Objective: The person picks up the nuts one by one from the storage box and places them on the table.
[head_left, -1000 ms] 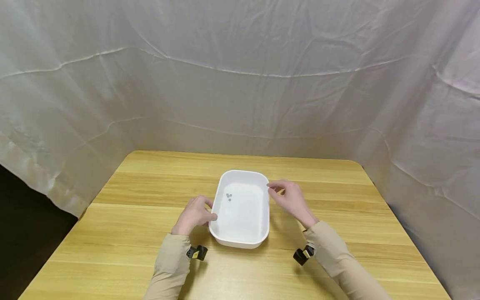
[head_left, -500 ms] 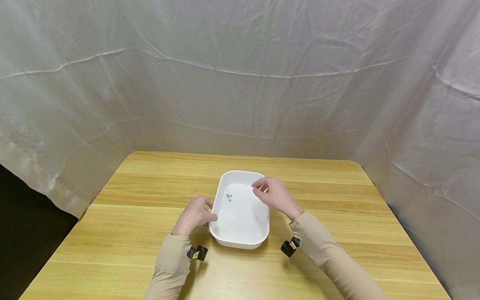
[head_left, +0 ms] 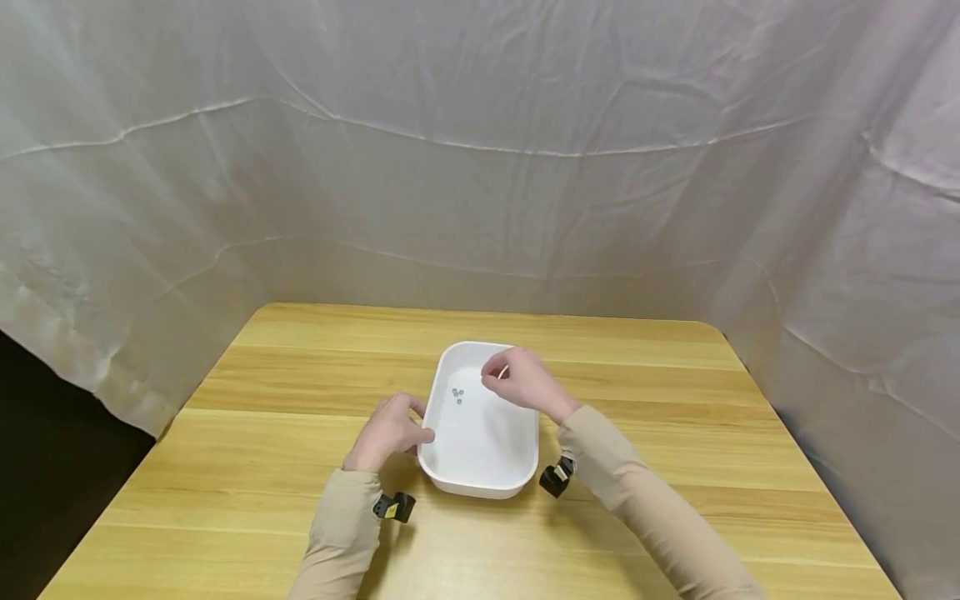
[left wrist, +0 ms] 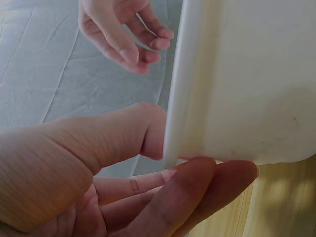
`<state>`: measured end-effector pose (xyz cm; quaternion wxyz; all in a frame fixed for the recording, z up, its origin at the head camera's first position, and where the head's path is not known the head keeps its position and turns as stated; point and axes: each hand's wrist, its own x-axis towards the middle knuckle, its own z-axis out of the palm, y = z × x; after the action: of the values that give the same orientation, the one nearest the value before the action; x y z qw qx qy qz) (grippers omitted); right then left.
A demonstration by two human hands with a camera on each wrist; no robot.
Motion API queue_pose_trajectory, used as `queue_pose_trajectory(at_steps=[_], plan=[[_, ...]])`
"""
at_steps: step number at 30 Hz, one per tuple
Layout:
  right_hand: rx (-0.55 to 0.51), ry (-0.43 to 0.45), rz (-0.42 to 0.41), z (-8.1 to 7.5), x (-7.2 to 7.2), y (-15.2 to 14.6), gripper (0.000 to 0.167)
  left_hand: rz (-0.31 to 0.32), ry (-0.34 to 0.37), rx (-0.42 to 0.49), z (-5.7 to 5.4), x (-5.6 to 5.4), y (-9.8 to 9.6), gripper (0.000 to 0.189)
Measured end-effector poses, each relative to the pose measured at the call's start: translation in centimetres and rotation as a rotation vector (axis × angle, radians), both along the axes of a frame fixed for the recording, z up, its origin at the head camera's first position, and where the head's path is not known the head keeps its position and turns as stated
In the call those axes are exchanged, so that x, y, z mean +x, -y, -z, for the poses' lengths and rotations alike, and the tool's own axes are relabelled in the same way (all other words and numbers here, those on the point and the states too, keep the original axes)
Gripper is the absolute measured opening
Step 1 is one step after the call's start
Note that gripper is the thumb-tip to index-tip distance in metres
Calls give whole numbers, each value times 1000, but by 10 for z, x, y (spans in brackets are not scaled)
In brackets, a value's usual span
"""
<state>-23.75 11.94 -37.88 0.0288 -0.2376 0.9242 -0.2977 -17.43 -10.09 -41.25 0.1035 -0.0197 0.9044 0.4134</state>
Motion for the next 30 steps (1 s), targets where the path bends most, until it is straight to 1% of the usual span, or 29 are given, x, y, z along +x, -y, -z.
queue_pose_trajectory(at_steps=[7,13,15,20,30], plan=[[53,1,-22,2,-7,13,14,11,-11,-1,1,-1,1,26],[86,104,-22,5,-14,22,13,17,-20,5,2,-2,2,25],[100,125,-15,7,-17,25,12,18,-23,7,2,-2,2,24],[118,150,-3,14,-23,31,9,18,-22,18,2,-1,1,25],[96,232,10,24,-32,40,7,11,-14,23,2,-1,1,27]])
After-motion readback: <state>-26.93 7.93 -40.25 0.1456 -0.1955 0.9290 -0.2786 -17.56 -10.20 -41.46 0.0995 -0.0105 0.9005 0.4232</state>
